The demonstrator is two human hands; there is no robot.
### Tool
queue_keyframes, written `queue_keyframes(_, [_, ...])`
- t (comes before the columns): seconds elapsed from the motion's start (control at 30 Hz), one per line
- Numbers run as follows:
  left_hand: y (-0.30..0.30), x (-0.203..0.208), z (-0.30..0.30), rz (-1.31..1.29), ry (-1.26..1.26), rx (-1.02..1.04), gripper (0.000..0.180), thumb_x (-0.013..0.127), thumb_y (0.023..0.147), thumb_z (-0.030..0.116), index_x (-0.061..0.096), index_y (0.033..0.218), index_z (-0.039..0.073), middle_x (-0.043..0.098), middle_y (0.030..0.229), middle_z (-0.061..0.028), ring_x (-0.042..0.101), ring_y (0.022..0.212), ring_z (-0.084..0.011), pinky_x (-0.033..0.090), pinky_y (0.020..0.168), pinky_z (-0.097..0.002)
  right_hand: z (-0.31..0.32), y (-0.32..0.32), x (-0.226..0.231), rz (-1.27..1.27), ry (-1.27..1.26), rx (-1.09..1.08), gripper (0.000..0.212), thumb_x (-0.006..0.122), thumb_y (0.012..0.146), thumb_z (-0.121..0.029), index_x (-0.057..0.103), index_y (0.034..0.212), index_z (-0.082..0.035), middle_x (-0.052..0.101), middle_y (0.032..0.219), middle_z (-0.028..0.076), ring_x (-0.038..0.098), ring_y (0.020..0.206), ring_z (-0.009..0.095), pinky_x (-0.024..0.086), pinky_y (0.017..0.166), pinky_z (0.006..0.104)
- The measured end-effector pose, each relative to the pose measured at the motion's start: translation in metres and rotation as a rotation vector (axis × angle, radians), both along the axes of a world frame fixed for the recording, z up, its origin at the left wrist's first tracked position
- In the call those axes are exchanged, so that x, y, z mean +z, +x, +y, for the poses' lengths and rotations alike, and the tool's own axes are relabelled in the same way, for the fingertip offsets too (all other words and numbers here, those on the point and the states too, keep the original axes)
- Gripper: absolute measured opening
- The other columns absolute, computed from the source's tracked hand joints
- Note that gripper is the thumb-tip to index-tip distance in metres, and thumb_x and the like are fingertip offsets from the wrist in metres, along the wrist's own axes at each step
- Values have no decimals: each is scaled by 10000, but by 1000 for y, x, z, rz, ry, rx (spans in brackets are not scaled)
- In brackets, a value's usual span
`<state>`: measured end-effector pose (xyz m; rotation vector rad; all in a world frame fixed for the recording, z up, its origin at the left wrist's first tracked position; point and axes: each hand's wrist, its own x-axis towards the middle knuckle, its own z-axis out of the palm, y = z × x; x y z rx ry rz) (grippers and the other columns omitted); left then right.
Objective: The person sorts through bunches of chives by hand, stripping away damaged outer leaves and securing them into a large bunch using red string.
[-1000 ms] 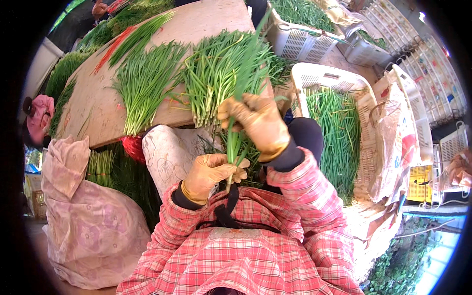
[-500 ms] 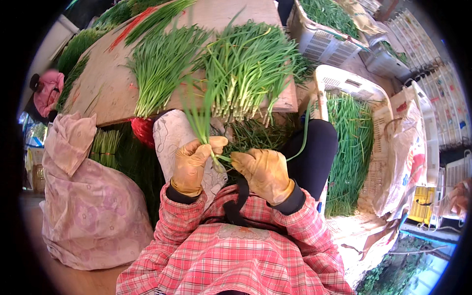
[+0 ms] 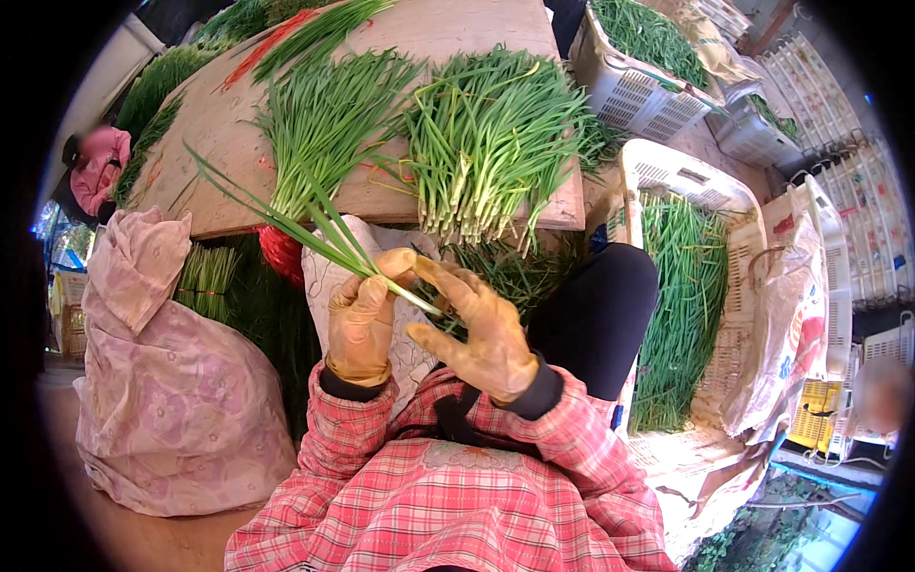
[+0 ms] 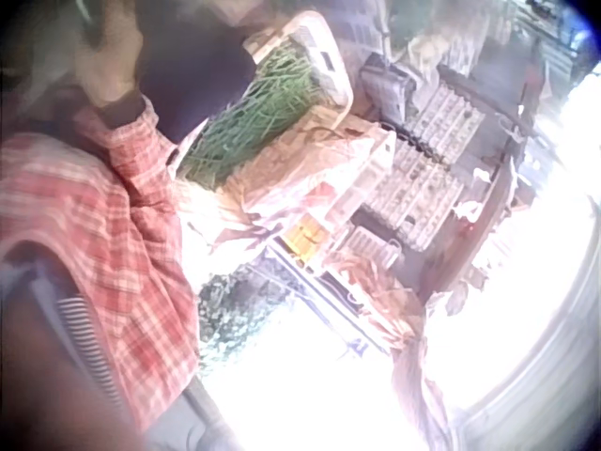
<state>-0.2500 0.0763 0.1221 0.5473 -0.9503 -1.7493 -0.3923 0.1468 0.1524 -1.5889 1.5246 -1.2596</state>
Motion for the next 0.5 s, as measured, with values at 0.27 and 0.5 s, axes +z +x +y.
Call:
queue_keyframes(0.27, [9,-7,-11,-6,-64,131,246,562,882,121,632,1053,-42,637,1073,-155,597,998,-229,451,909,-368,14,-11,-54,-192,298,26,204,667,796,-79,645,992,-27,664,862,112,637,714,168,503,650,277])
queue_keyframes(0.5, [6,-10,-3,-154,-64,61,204,556,875,85,649,1002,-46,657,1008,-144,608,976,-224,453,898,-344,20,-24,-34,274,30,-94,326,668,798,-173,605,1100,-69,612,913,174,624,740,328,501,640,370])
